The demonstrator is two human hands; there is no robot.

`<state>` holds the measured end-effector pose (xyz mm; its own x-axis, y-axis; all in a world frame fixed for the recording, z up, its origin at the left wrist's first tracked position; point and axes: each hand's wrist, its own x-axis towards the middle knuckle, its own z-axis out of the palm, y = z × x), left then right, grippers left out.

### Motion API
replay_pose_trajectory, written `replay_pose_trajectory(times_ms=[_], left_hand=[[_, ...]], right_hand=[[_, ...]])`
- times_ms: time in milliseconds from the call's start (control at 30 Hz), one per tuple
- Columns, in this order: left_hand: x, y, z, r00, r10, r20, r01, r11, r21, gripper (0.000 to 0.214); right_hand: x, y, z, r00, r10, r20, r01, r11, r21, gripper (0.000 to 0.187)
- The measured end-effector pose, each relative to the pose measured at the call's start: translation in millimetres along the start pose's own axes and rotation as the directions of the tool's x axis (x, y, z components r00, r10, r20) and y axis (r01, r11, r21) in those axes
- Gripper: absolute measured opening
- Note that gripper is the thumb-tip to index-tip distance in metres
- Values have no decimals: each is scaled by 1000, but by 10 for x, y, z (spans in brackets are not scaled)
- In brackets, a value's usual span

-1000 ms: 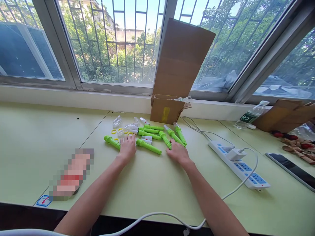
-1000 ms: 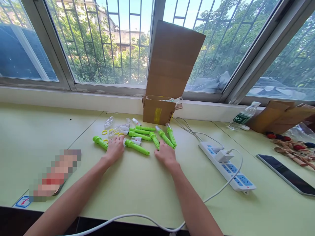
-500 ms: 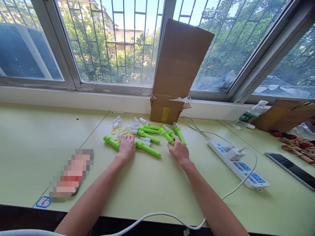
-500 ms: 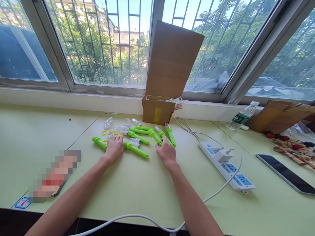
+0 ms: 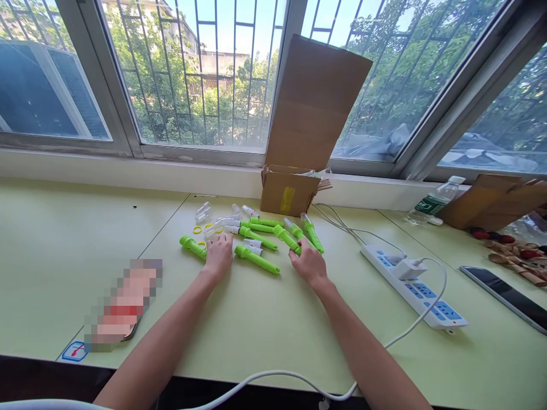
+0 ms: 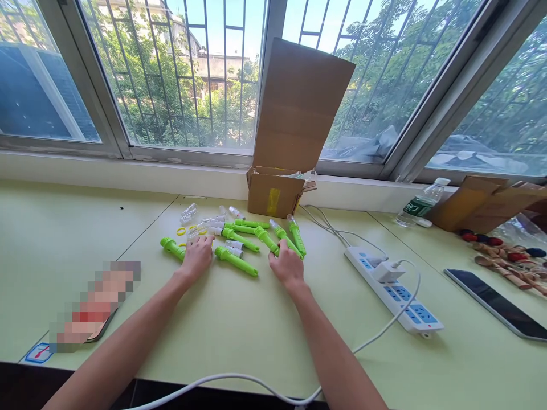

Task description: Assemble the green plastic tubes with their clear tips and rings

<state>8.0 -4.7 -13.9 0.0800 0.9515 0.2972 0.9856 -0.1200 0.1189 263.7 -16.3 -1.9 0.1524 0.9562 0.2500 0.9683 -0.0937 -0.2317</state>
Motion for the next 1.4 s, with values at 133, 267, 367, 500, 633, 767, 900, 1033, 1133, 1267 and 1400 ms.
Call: replay_pose_trajectory(times_ms=[133, 267, 367, 500, 633, 767, 900, 1033, 1133, 1267, 1400], left_hand=[[4, 15, -36, 999, 29, -38, -30, 999, -35, 42], [6, 35, -89, 984, 71, -162, -85, 993, -82, 38], [6, 55, -127, 954, 89, -286, -142, 976, -168, 34], [-14, 95, -148, 913, 134, -386, -248, 933, -262, 29], [-48, 134, -142, 893, 163, -419, -315, 891, -326, 27], [-71, 160, -134, 870, 170, -462, -366, 851, -376, 25], [-89, 186, -125, 854, 154, -497, -387, 826, -409, 27], [-103, 205, -113, 840, 153, -521, -419, 792, -443, 27], [-107, 210, -106, 841, 143, -521, -428, 765, -482, 27], [-113, 221, -95, 856, 111, -504, -411, 737, -537, 28], [-121, 244, -89, 869, 102, -485, -414, 687, -597, 27]], right_hand=[[-1, -3, 5, 1000, -3, -5, 3, 1000, -2, 24], [-5, 1, 6, 998, -49, -26, 50, 998, 30, 22], [-17, -4, 5, 993, -111, -26, 113, 991, 72, 20], [-51, -29, 0, 978, -205, -27, 206, 971, 119, 22], [-80, -55, -3, 965, -261, -36, 264, 953, 148, 23], [-101, -82, -18, 949, -310, -48, 314, 936, 158, 21], [-133, -117, -50, 927, -373, -24, 372, 912, 172, 19], [-163, -151, -75, 914, -405, -14, 402, 901, 163, 20], [-181, -171, -86, 907, -421, -8, 418, 896, 153, 20], [-200, -184, -97, 893, -450, -16, 447, 881, 157, 21], [-208, -185, -97, 888, -459, -8, 455, 877, 154, 23]])
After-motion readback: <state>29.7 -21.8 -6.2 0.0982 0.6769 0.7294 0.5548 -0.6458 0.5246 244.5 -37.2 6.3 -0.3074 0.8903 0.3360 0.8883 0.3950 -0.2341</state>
